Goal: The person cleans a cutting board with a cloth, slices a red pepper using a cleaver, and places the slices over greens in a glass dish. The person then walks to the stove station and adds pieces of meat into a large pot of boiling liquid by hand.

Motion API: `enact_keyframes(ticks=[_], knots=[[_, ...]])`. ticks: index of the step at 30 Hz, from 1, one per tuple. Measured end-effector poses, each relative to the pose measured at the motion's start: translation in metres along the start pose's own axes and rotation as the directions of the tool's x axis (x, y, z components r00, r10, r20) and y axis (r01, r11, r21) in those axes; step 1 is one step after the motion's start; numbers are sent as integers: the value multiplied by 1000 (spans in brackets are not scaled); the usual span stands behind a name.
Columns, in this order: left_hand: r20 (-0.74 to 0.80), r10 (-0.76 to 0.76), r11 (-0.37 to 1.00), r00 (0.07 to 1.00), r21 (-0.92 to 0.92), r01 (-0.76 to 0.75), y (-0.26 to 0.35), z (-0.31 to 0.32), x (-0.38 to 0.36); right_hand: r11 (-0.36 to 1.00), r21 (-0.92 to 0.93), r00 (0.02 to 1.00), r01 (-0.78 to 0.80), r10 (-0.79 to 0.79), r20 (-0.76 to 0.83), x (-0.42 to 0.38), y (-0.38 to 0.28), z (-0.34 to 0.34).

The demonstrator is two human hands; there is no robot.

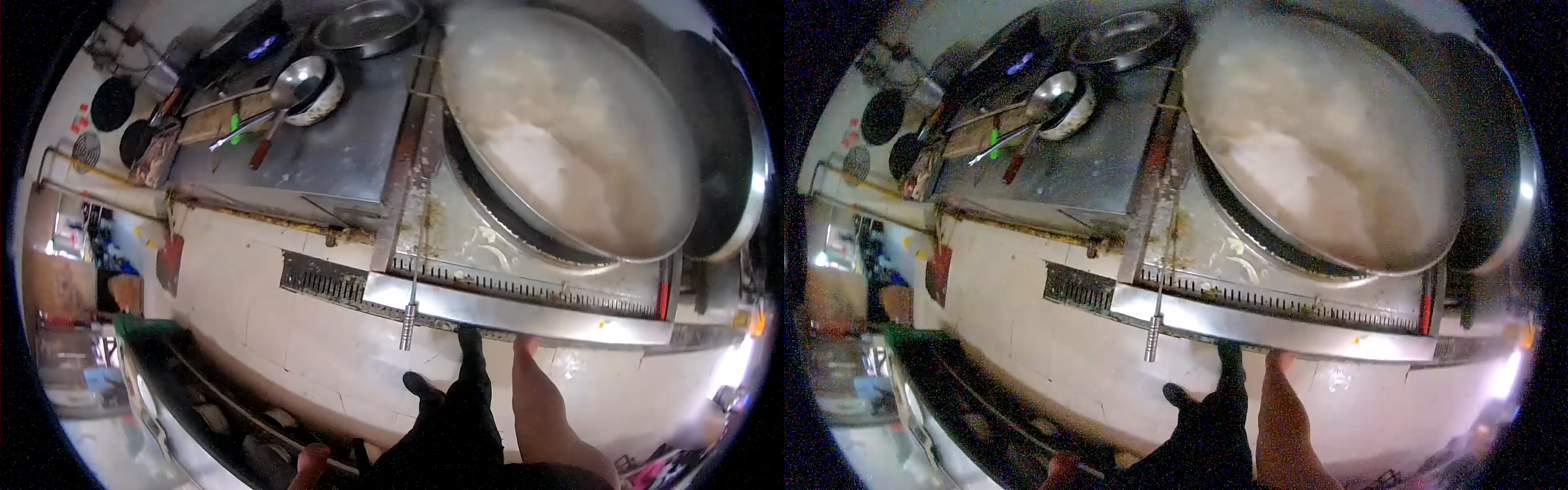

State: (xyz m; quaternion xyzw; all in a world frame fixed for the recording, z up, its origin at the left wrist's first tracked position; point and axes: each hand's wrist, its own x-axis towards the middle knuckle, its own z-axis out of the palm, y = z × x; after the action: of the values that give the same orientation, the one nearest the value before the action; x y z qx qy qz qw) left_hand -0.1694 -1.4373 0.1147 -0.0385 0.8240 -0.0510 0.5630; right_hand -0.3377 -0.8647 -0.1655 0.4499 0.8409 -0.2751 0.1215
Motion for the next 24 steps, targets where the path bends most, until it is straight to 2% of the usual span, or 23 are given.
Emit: enact_keyframes(ticks=[1, 2, 4, 5, 6, 7, 8, 10, 11, 13, 14, 16, 17, 19, 23, 24], knots=[[3, 7, 1000, 1000, 21, -7, -3, -18, -3, 979, -142, 987, 147, -155, -48, 3, 8, 8], [-13, 54, 996, 998, 70, -53, -5, -31, -7, 982, -139, 989, 130, -138, -49, 4, 13, 14], [-26, 103, 987, 994, 125, -99, -18, -32, -3, 993, 121, 1000, 5, -9, 29, 10, 14, 21], [5, 77, 993, 997, 92, -77, -32, -21, 4, 992, 123, 1000, -3, 0, 25, 11, 14, 22], [38, 51, 997, 998, 57, -53, -43, -8, 11, 988, 141, 998, 59, -54, -38, 11, 14, 22], [40, 49, 999, 998, 19, -50, -50, 5, 14, 981, 154, 989, 121, -106, -101, 10, 17, 23], [28, 62, 998, 998, -6, -62, -54, 18, 15, 982, 152, 990, 115, -101, -101, 11, 23, 25], [-10, 85, 996, 996, -40, -85, -55, 42, 18, 973, 12, 973, 230, -229, -37, 18, 35, 31], [-26, 92, 995, 995, -48, -93, -53, 52, 20, 974, 13, 974, 225, -224, -37, 27, 53, 49], [-55, 103, 992, 993, -64, -107, -47, 66, 23, 899, -120, 857, 422, -438, -271, 39, 77, 79], [-67, 109, 992, 992, -63, -113, -44, 71, 26, 899, -123, 859, 420, -437, -267, 38, 80, 78], [-88, 120, 991, 989, -53, -125, -40, 79, 27, 946, 98, 937, 310, -286, -200, 35, 75, 71], [-97, 128, 990, 987, -39, -132, -38, 83, 28, 947, 94, 939, 307, -285, -194, 37, 71, 69], [-108, 146, 989, 983, -3, -147, -38, 89, 28, 909, 343, 970, 235, -200, -135, 39, 70, 69], [-133, 205, 974, 970, 126, -188, -50, 106, 31, 920, 279, 958, 274, -238, -157, 37, 75, 74], [-142, 227, 964, 964, 173, -201, -56, 112, 32, 944, 245, 971, 222, -192, -139, 36, 73, 74]])
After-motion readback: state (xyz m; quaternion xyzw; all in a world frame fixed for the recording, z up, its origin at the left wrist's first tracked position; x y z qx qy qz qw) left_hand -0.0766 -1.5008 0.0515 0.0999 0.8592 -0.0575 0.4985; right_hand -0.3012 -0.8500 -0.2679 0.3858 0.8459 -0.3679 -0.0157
